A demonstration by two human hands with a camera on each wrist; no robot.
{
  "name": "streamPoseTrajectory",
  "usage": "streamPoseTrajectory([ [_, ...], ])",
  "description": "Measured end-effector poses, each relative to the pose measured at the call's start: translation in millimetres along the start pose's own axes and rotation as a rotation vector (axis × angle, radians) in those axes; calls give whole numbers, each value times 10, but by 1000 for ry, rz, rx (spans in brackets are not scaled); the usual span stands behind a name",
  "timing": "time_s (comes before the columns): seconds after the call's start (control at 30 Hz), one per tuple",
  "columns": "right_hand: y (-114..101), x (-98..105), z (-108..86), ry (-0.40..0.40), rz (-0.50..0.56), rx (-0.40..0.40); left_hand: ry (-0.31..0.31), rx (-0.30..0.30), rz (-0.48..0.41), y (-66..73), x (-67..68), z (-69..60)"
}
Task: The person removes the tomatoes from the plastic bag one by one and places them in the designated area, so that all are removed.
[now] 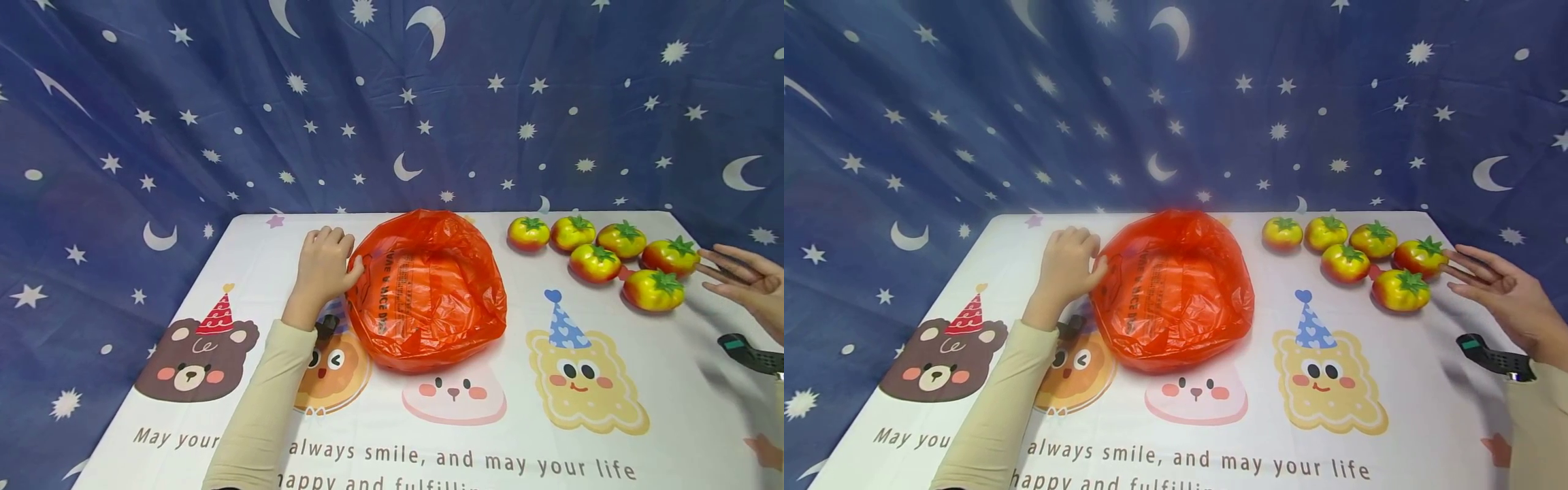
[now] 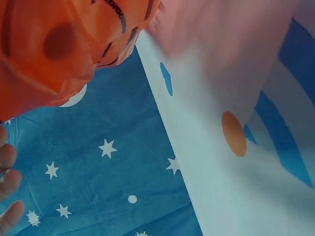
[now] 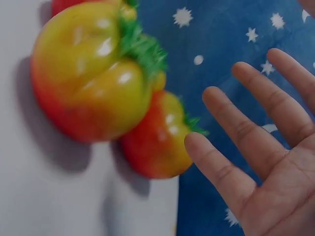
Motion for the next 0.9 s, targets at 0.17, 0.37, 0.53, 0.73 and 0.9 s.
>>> streamPoseTrajectory([
  [0.17,-195,-125,109,-54,-31,37,6,1,-10,-15,26,19],
  [0.37,-408,-300,276,-9,-279,26,2,24,-25,-76,70,93],
  [0.53,-581,-545,433,20,-487,-17,-40,83,-90,-130,125,211],
  [0.73,-780,-950,629,9,-471,-25,-155,154,-159,-134,210,368],
  [0.9,-943,-1343,716,-11,-502,-26,-269,178,-140,-47,287,522],
])
Point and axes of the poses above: each hand's wrist, its own z-axis towards the middle knuckle, its own x-axis out of the back of the hand, y = z × x, the point moved 7 cm from there along z, towards the middle knuckle, and after that the axes turned 6 degrees about y, right-handed, at the moved point
